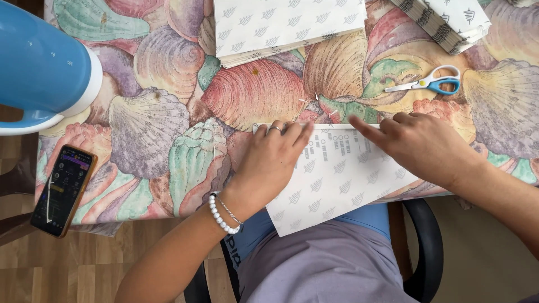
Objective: Folding printed paper sheets into a triangular sleeve shape
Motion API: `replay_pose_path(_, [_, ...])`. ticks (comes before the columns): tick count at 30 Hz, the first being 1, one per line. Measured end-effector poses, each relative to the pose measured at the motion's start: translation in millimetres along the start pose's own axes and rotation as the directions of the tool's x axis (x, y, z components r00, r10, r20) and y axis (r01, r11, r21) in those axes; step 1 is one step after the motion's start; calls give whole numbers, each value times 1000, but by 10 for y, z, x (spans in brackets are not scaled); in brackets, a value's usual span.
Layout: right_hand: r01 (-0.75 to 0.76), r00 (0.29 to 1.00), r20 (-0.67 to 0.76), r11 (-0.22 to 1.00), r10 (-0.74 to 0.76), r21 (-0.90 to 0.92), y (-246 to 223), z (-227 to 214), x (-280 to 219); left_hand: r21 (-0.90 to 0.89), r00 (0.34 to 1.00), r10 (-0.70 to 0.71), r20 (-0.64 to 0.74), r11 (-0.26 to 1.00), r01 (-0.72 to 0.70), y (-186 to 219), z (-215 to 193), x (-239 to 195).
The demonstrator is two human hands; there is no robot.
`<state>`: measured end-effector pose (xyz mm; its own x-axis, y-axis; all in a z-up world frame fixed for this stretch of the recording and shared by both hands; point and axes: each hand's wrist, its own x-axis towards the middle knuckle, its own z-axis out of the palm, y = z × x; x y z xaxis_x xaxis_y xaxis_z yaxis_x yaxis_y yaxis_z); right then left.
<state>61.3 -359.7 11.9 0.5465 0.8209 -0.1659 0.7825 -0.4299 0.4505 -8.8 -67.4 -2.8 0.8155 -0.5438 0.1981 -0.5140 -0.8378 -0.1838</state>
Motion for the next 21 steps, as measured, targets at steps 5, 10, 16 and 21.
replay_pose_path(5, [-4,994,112,996,15,-90,-116,-290,155,-20,997,-69,-30,997,68,93,92,49])
replay_pose_path(10, [21,983,186,988,7,-150,-151,-291,250,19,996,-85,24,996,85,103,54,50])
replay_pose_path(16, [-21,991,132,994,35,-106,-84,-206,177,5,996,-91,10,996,91,104,59,26])
replay_pose_path(21, [-27,958,282,993,57,-112,68,-128,-56,40,997,-72,31,997,71,95,42,27])
